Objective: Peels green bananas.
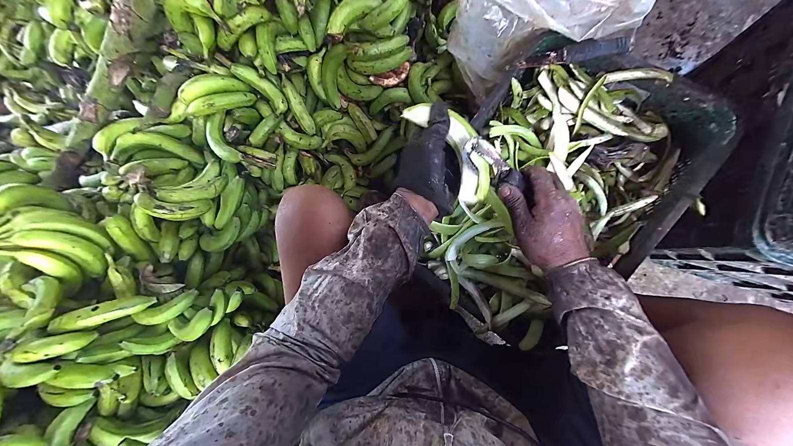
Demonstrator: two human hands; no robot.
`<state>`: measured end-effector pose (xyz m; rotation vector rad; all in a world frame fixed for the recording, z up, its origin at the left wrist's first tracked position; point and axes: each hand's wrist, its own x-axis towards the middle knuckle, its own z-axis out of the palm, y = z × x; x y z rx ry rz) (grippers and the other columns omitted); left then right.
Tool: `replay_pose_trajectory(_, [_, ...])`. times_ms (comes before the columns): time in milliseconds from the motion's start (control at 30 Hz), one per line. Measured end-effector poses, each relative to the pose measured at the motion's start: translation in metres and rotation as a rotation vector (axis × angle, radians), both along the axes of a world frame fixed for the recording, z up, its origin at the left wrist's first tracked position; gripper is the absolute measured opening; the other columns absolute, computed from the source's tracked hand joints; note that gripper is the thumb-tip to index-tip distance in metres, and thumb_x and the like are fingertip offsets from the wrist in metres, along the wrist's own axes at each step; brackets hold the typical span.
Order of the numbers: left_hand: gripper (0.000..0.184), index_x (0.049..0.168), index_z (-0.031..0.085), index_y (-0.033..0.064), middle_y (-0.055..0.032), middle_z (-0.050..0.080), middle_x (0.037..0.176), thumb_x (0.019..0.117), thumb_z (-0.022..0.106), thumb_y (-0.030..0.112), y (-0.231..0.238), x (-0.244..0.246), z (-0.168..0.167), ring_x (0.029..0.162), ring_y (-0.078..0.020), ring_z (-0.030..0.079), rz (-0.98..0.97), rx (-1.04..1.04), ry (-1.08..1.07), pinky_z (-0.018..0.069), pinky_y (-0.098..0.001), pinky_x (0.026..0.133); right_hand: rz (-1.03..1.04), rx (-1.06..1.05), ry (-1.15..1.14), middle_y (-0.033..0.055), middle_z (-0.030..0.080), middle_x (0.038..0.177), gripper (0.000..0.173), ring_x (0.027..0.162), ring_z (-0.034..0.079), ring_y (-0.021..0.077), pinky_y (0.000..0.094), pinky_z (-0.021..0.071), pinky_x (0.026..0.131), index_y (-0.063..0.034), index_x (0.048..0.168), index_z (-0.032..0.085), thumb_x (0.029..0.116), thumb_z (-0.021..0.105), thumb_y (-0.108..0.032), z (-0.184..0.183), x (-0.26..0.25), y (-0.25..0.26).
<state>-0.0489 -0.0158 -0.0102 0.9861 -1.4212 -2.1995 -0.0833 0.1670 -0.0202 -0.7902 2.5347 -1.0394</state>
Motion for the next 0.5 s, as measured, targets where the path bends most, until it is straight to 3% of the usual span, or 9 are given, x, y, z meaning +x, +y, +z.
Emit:
replay_pose_trajectory(100, [0.044,0.147,0.045,0.0033,-0.0103,0.059,0.134,0.112,0.031,0.026,0.007,0.015,0.011,0.119,-0.0135,0.059,-0.442,-0.14,0.122,0.0499,-0.0353,0.104,-0.014,-0.028,-0.042,0.0255,0.066,0.121,0.057,0.111,0.067,0.041,0.0631,0.0505,0.096,-0.0003,0.131,0.059,0.1064,0.049,-0.05,0.006,-0.024,0.004])
replay_pose_trajectory(133, [0.043,0.146,0.046,0.0031,-0.0091,0.06,0.132,0.1123,0.032,0.026,0.008,0.019,0.018,0.118,-0.0109,0.06,-0.573,-0.158,0.1,0.0504,-0.0324,0.104,-0.022,-0.032,-0.058,0.0248,0.067,0.12,0.056,0.112,0.067,0.0397,0.0622,0.0496,0.098,-0.0008,0.131,0.061,0.1067,0.048,-0.049,0.008,-0.03,0.007])
replay_pose_trajectory(200, [0.039,0.137,0.054,0.0033,-0.0088,0.066,0.118,0.1114,0.038,0.029,0.01,0.023,0.025,0.104,-0.0092,0.065,-0.766,-0.227,-0.012,0.0559,-0.0295,0.092,-0.039,-0.012,-0.075,0.022,0.069,0.116,0.055,0.109,0.067,0.0377,0.0624,0.0494,0.097,-0.0038,0.128,0.063,0.1067,0.047,-0.052,0.01,-0.039,0.013])
replay_pose_trajectory(233, [0.044,0.142,0.052,0.0031,-0.0111,0.065,0.124,0.111,0.04,0.031,0.006,0.022,0.021,0.109,-0.0099,0.064,-0.858,-0.248,-0.046,0.0546,-0.0295,0.096,-0.046,0.002,-0.069,0.021,0.07,0.113,0.056,0.107,0.068,0.0374,0.063,0.0496,0.095,-0.0044,0.126,0.065,0.106,0.047,-0.054,0.009,-0.041,0.015])
replay_pose_trajectory(300, [0.045,0.142,0.052,0.0018,-0.0119,0.066,0.123,0.1096,0.043,0.031,0.003,0.023,0.018,0.106,-0.0092,0.065,-0.939,-0.278,-0.11,0.0547,-0.0287,0.095,-0.085,0.047,-0.067,0.0214,0.07,0.109,0.057,0.104,0.068,0.039,0.0652,0.0498,0.092,-0.0035,0.121,0.066,0.1045,0.051,-0.056,0.006,-0.041,0.017])
replay_pose_trajectory(433, [0.042,0.145,0.051,0.0047,-0.0085,0.068,0.117,0.1057,0.054,0.021,0.004,0.031,0.02,0.096,-0.0086,0.067,-1.135,-0.218,-0.119,0.0569,-0.0284,0.088,-0.313,0.223,-0.147,0.0307,0.067,0.119,0.064,0.115,0.063,0.0514,0.075,0.0451,0.094,0.0001,0.127,0.064,0.1051,0.047,-0.057,0.004,-0.054,0.028])
replay_pose_trajectory(500, [0.04,0.143,0.052,0.0028,-0.0123,0.068,0.114,0.1092,0.045,0.023,0.009,0.03,0.008,0.095,-0.0148,0.068,-0.964,-0.087,-0.058,0.0581,-0.0332,0.087,-0.383,0.187,-0.159,0.0299,0.066,0.12,0.064,0.116,0.063,0.0482,0.0711,0.0444,0.097,0.0006,0.126,0.064,0.1064,0.044,-0.057,0.006,-0.056,0.033])
